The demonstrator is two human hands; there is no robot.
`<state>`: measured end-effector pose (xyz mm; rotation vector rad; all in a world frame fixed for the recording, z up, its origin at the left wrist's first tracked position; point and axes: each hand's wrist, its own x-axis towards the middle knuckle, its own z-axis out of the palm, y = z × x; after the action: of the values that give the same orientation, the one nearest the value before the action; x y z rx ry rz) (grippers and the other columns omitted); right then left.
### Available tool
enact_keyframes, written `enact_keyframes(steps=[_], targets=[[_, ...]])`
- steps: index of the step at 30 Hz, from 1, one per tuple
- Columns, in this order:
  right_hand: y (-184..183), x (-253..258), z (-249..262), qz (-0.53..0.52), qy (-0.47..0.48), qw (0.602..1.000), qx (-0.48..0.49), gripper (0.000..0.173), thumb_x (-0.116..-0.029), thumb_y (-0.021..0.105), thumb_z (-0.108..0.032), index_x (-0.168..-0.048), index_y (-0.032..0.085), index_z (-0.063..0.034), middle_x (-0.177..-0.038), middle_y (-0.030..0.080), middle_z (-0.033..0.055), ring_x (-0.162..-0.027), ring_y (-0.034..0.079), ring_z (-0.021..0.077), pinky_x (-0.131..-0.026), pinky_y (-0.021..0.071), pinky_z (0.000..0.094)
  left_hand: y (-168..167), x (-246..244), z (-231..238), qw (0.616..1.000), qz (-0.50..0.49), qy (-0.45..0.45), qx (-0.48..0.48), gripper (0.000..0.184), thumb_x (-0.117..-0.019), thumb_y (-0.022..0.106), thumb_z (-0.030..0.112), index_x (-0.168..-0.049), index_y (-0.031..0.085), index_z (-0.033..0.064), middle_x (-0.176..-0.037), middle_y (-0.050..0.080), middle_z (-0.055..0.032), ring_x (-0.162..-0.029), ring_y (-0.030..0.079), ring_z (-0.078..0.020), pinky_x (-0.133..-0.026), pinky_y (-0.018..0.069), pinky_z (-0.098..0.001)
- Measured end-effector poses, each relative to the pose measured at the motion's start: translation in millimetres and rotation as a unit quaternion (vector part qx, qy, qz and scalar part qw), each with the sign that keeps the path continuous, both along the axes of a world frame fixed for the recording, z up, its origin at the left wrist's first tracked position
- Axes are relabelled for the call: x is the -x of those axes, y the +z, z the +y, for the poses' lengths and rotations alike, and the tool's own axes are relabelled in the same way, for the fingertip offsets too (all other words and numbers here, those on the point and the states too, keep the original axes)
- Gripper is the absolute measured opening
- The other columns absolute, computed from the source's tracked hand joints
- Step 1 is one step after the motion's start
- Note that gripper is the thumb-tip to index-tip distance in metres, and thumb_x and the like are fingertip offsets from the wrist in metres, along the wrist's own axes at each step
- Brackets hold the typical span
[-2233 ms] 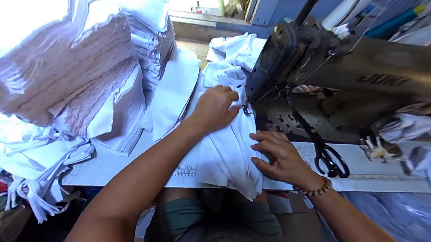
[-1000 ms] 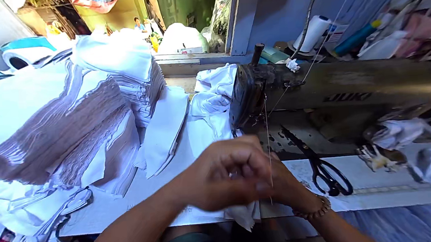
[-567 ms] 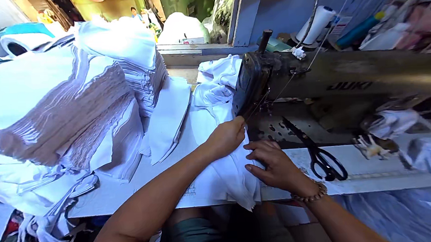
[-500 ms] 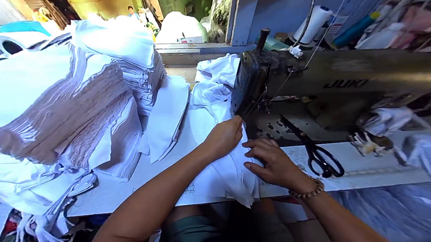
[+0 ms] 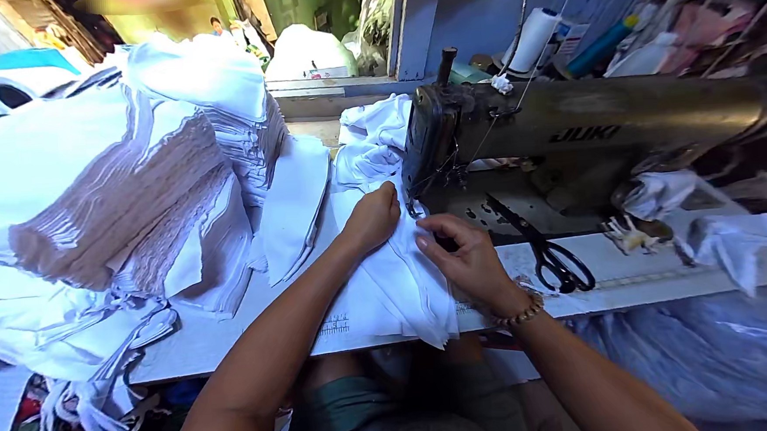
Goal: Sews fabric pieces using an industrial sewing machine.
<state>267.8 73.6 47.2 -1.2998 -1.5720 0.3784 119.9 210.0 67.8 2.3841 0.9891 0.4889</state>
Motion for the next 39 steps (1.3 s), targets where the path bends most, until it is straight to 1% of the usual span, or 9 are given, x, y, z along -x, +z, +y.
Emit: enact_keyframes(steps=[3,11,15,21,25,27,29,33,39], targets=[[12.4,20.1,14.9,0.183,-0.069,0.978,0.066,0.043,-0.1016,0.058,-0.016,-0.14,0.05,0.0015,-0.133,0.061,0.0154,-0.111,0.065,0.0159,-0.092,0.0557,0.0333,-3.7,-7.3,-3.3,0.998,0.027,-0.054,0.017,0.015,-0.1023,0.051,0.012,-0.103,0.06,0.0,-0.08,0.064,-0.0158,-0.079,0.067,-0.0332,-0.071,0.0535,-0.0556],[2.6,42.3,45.5,0.42,-0.116,0.9,-0.017,0.016,-0.1055,0.054,-0.012,-0.1,0.068,-0.0054,-0.081,0.068,-0.0016,-0.076,0.066,0.0061,-0.074,0.0567,0.0248,-5.1,3.7,-13.6,0.991,0.03,-0.127,0.037,0.018,-0.1021,0.049,0.014,-0.105,0.062,0.0017,-0.081,0.063,-0.013,-0.079,0.066,-0.03,-0.07,0.0521,-0.0537],[20.2,45.8,54.7,0.591,-0.111,0.796,0.067,0.021,-0.1088,0.049,-0.021,-0.101,0.064,-0.0079,-0.082,0.065,0.0015,-0.074,0.065,0.0125,-0.072,0.0576,0.0296,-3.9,10.4,-6.4,0.99,-0.02,-0.12,0.078,0.014,-0.1003,0.054,0.009,-0.107,0.064,0.0017,-0.08,0.064,-0.01,-0.072,0.064,-0.0223,-0.067,0.053,-0.045],[27.9,64.7,40.3,0.627,-0.008,0.769,0.12,0.023,-0.1087,0.048,-0.02,-0.097,0.066,-0.0099,-0.07,0.06,-0.003,-0.062,0.06,0.0085,-0.066,0.057,0.0264,35.8,57.0,-4.0,0.947,0.03,-0.232,0.221,0.017,-0.1024,0.057,0.009,-0.087,0.062,0.0034,-0.067,0.059,-0.0009,-0.057,0.056,-0.0059,-0.054,0.0465,-0.0215],[16.6,38.1,8.9,0.683,0.077,0.721,0.088,0.035,-0.1115,0.033,-0.025,-0.098,0.064,-0.0134,-0.055,0.042,-0.0106,-0.041,0.037,-0.0003,-0.042,0.0359,0.0143,49.3,73.7,-10.0,0.933,-0.179,-0.256,0.177,0.006,-0.0953,0.061,0.01,-0.094,0.064,0.005,-0.076,0.065,0.0034,-0.066,0.063,-0.003,-0.059,0.0541,-0.0202],[13.7,13.0,-16.5,0.667,0.061,0.74,0.063,0.039,-0.1114,0.029,-0.021,-0.093,0.062,-0.0112,-0.052,0.04,-0.0101,-0.039,0.036,-0.0013,-0.039,0.0339,0.0131,43.8,61.9,-26.5,0.942,-0.29,-0.171,0.0,0.009,-0.0943,0.062,0.01,-0.097,0.065,0.0021,-0.086,0.065,-0.0017,-0.074,0.063,-0.0059,-0.062,0.0531,-0.0217],[13.0,0.7,-42.6,0.6,0.015,0.799,0.036,0.036,-0.1086,0.032,-0.011,-0.091,0.063,-0.0093,-0.051,0.042,-0.0099,-0.038,0.036,-0.0025,-0.038,0.0346,0.0122,34.8,39.7,-37.7,0.918,-0.316,-0.144,-0.19,0.017,-0.0945,0.063,0.012,-0.101,0.069,-0.0016,-0.103,0.07,-0.0114,-0.098,0.067,-0.0166,-0.082,0.0568,-0.0316],[9.9,2.0,-77.1,0.427,-0.003,0.903,-0.048,0.022,-0.1007,0.055,-0.009,-0.091,0.073,-0.0145,-0.06,0.056,-0.0116,-0.045,0.043,-0.0042,-0.043,0.0381,0.0135,28.6,-7.1,-57.5,0.872,-0.214,-0.244,-0.366,0.028,-0.1019,0.055,0.023,-0.117,0.073,0.008,-0.131,0.068,-0.0156,-0.134,0.056,-0.0348,-0.113,0.0423,-0.0515],[11.0,-23.5,-122.0,0.31,0.005,0.944,-0.115,0.014,-0.1011,0.063,-0.021,-0.093,0.074,-0.0169,-0.067,0.059,-0.0127,-0.053,0.048,-0.0067,-0.049,0.0408,0.0111,10.4,7.8,-72.6,0.863,-0.226,-0.29,-0.345,0.021,-0.107,0.055,0.02,-0.115,0.069,0.0054,-0.106,0.074,-0.0122,-0.112,0.07,-0.0235,-0.112,0.0475,-0.045]])
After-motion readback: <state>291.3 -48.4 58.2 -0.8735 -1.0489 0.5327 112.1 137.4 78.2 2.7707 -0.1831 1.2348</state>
